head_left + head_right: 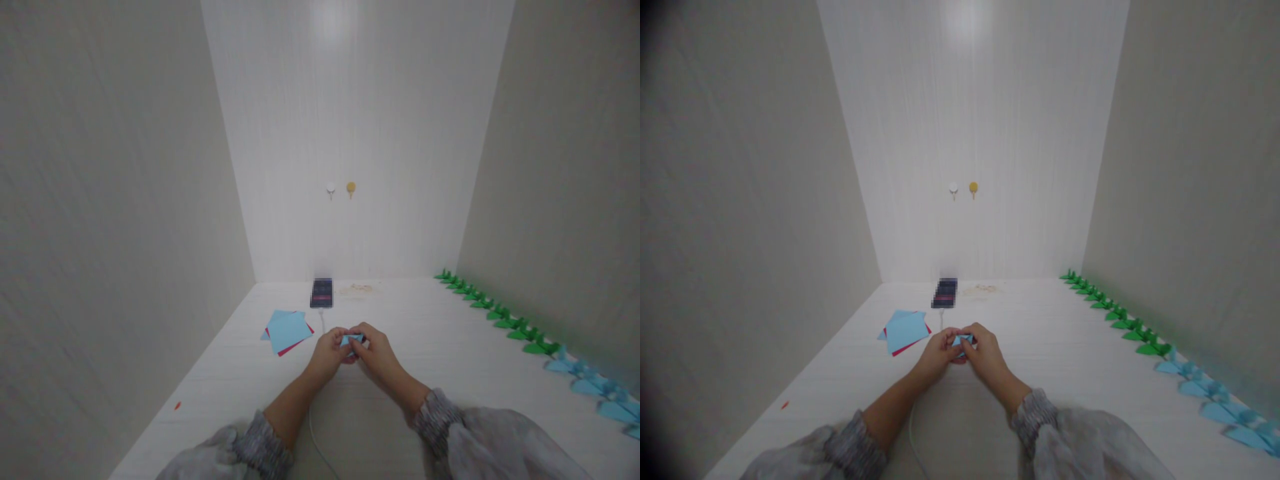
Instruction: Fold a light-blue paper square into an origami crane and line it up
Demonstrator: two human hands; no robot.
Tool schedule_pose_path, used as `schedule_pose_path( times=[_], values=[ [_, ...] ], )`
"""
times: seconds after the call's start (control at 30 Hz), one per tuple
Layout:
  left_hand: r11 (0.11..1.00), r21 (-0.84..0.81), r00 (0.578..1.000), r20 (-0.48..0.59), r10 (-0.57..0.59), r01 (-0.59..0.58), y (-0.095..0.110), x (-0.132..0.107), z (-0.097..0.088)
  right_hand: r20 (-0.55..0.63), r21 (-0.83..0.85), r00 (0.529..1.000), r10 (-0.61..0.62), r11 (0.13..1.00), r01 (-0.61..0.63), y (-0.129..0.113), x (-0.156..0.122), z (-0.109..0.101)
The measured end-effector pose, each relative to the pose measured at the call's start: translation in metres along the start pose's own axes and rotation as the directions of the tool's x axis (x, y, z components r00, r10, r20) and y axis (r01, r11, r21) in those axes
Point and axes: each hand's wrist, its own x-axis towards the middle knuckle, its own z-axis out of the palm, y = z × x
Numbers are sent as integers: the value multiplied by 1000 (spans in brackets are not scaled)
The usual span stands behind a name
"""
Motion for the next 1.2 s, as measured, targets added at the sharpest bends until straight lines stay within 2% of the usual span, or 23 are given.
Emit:
schedule_pose_path(
  times=[0.2, 0.37, 0.6, 0.7, 0.83, 1.0, 1.2],
  values=[
    [999, -41, 1000, -9, -6, 6, -3, 3, -4, -49, -13, 996, 75, 997, -76, 1, 0, 0],
    [997, -68, 1000, -11, -22, 21, -3, 4, -6, -63, 1, 996, 67, 998, -67, -2, 1, -1],
    [999, -12, 997, -62, 49, -50, -10, 6, -8, -98, -11, 989, 107, 994, -109, -1, 2, -3],
    [998, 3, 997, -40, 60, -60, -12, 6, -9, -82, -31, 993, 86, 996, -89, 0, 2, -3],
    [1000, 13, 1000, 17, 6, -6, -10, 3, -7, -52, -34, 997, 61, 997, -63, -1, 1, -4],
    [1000, 20, 1000, -2, -10, 10, -10, 3, -9, -58, -10, 998, 5, 1000, -5, -3, 2, -6],
    [999, -4, 999, -4, -54, 54, -14, 4, -13, 58, 10, 998, -34, 999, 34, 4, 5, -12]
  ],
)
